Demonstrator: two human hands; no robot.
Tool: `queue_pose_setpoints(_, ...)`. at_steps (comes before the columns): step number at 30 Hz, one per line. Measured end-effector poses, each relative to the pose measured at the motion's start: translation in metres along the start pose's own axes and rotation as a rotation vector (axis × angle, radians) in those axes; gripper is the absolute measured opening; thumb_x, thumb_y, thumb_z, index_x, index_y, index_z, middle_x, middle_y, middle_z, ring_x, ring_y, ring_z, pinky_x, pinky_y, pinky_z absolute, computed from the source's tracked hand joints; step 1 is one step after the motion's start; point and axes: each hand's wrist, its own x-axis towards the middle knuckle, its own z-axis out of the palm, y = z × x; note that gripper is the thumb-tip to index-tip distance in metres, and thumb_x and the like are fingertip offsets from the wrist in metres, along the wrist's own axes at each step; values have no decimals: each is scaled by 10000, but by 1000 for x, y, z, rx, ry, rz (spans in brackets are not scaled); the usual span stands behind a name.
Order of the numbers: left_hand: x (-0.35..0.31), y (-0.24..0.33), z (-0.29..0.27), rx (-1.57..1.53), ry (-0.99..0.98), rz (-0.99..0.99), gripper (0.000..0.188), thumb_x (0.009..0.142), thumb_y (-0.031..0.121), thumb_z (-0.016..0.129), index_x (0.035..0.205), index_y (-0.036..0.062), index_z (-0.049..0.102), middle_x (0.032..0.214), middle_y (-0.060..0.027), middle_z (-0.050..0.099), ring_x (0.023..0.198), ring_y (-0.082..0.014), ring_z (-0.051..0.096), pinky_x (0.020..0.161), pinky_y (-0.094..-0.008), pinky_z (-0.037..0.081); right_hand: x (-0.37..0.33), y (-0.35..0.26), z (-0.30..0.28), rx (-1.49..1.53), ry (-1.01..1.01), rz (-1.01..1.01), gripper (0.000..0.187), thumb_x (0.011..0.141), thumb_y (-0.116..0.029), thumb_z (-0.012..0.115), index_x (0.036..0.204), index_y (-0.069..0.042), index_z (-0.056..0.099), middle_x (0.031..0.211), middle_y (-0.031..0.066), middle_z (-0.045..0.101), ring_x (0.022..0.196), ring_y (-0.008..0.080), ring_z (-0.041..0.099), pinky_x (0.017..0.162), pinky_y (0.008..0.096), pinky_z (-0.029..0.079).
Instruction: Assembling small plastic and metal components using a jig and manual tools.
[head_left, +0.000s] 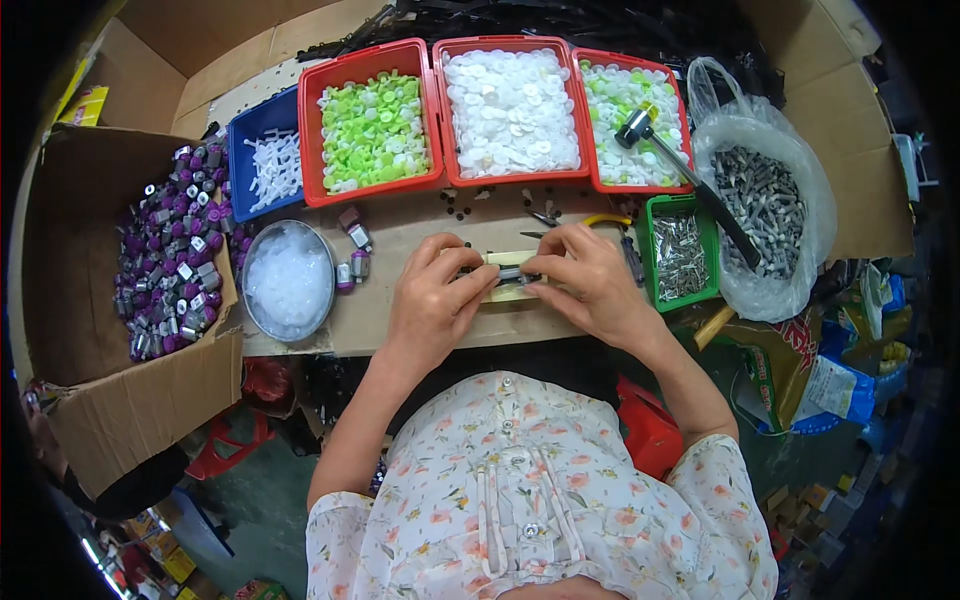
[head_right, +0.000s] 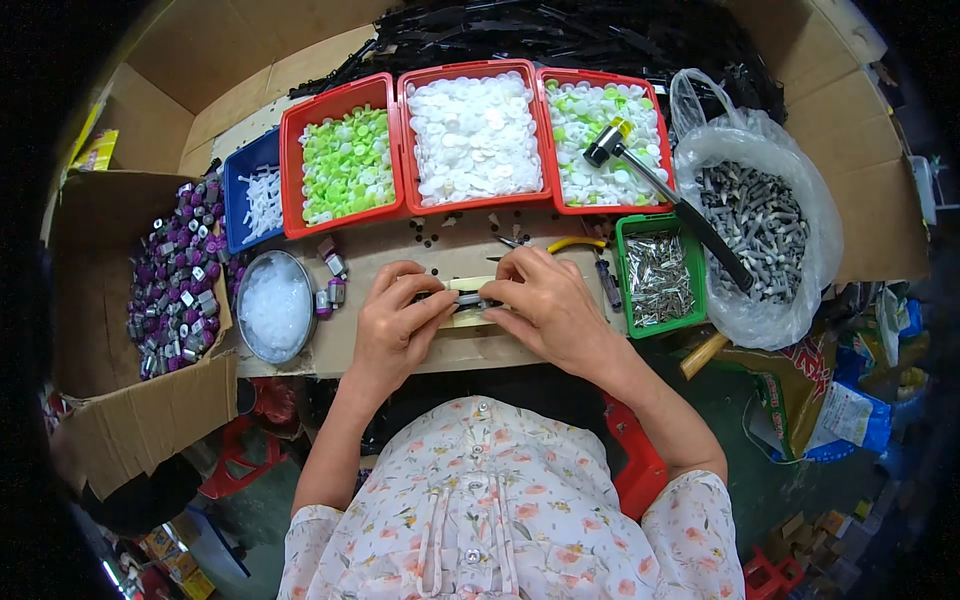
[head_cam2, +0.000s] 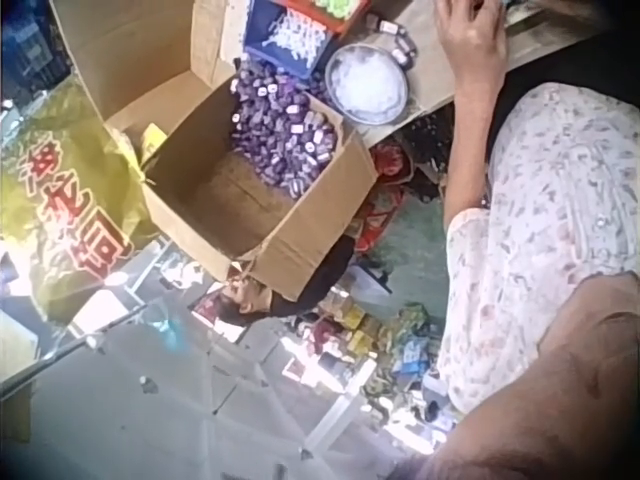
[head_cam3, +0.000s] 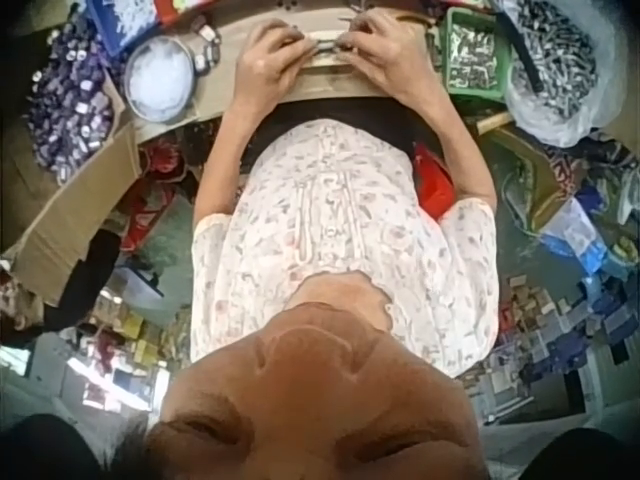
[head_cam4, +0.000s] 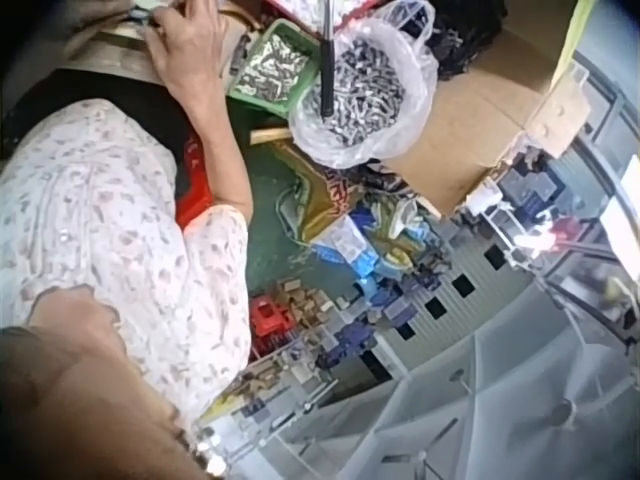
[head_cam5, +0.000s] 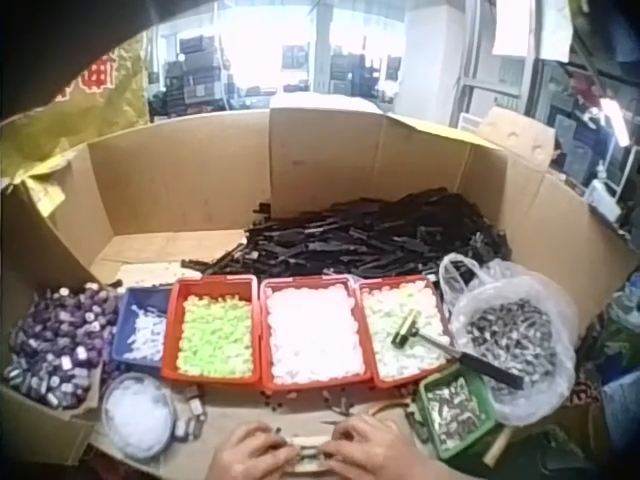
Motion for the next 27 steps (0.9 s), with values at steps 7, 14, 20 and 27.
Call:
queue_pose_setpoints(7, -1, 2, 1, 1, 13, -11, 176, 735, 25, 750, 907, 36, 715, 878, -80, 650, 934, -289, 596, 778, -391, 507, -3, 3, 7, 71, 81, 29, 211, 755, -100, 769, 942, -43, 689, 901, 97, 587, 842, 271, 583, 709, 376, 442)
queue_pose_setpoints(14, -2, 2, 6, 10, 23, -6, 177, 734, 31, 731, 904, 38, 681, 892, -75, 630, 939, -291, 594, 793, -409, 502, -2, 4, 8, 134, 32, 100, 221, 764, -144, 765, 946, -59, 672, 936, 80, 562, 925, 271, 562, 779, 399, 422)
queue_pose_setpoints(20, -1, 2, 5, 10, 24, 6, 184, 728, 33, 734, 903, 40, 680, 893, -73, 628, 937, -292, 593, 800, -413, 498, -2, 6, 7, 155, 27, 157, 229, 750, -146, 773, 930, -56, 665, 927, 84, 554, 914, 270, 562, 771, 395, 434)
queue_pose_setpoints(27, 0, 2, 3, -4, 20, -8, 199, 740, 43, 749, 929, 26, 690, 888, -87, 632, 921, -292, 593, 783, -404, 499, 43, 11, -42, 97, 20, 59, 216, 796, -132, 754, 960, -9, 687, 961, 125, 633, 907, 263, 648, 778, 346, 515)
